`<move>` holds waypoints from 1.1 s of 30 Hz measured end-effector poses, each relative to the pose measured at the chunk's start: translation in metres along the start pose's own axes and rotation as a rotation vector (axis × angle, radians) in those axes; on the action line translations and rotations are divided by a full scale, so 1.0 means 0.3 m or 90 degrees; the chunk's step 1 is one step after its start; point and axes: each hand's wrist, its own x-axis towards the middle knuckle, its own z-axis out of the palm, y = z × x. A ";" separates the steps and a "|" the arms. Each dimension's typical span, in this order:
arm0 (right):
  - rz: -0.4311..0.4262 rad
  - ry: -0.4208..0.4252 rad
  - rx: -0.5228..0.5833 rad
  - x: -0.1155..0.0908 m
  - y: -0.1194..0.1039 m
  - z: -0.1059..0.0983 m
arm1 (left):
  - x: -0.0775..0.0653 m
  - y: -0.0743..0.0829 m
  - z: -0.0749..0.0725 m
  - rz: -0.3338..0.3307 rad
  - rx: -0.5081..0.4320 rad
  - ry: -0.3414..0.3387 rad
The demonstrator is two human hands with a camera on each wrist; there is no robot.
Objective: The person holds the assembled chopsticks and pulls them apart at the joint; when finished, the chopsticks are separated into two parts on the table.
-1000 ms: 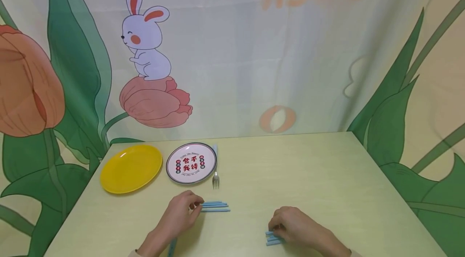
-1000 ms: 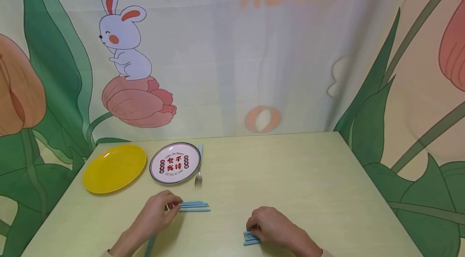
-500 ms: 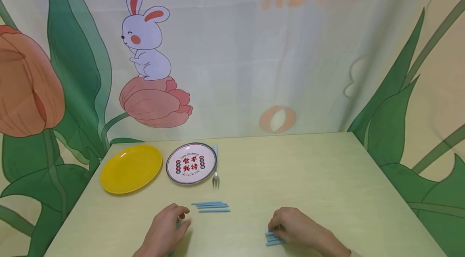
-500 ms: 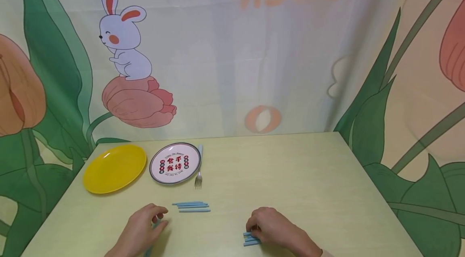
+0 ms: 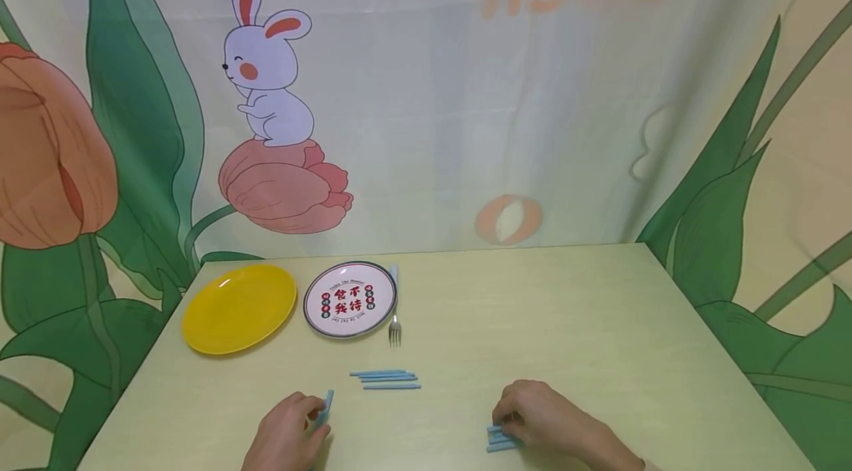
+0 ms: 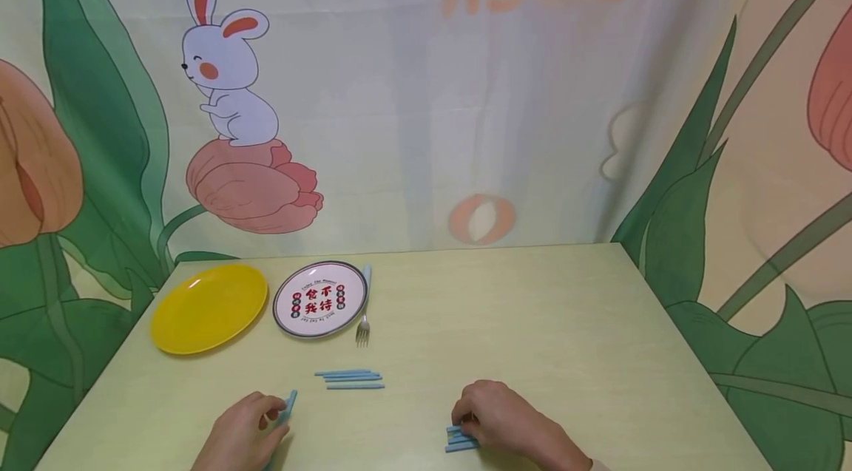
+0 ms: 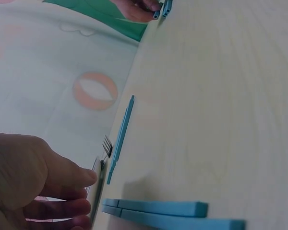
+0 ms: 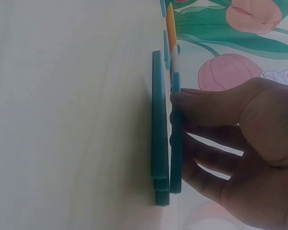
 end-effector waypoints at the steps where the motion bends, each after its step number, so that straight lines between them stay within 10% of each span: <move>1: -0.002 0.000 0.001 0.001 0.000 0.000 | -0.001 -0.002 0.000 -0.010 -0.001 -0.009; 18: 0.008 -0.017 -0.005 0.002 -0.003 -0.004 | -0.019 -0.010 0.032 -0.130 -0.033 -0.087; 33: 0.009 -0.020 0.003 0.007 -0.003 -0.004 | -0.026 -0.033 0.063 -0.137 -0.007 -0.119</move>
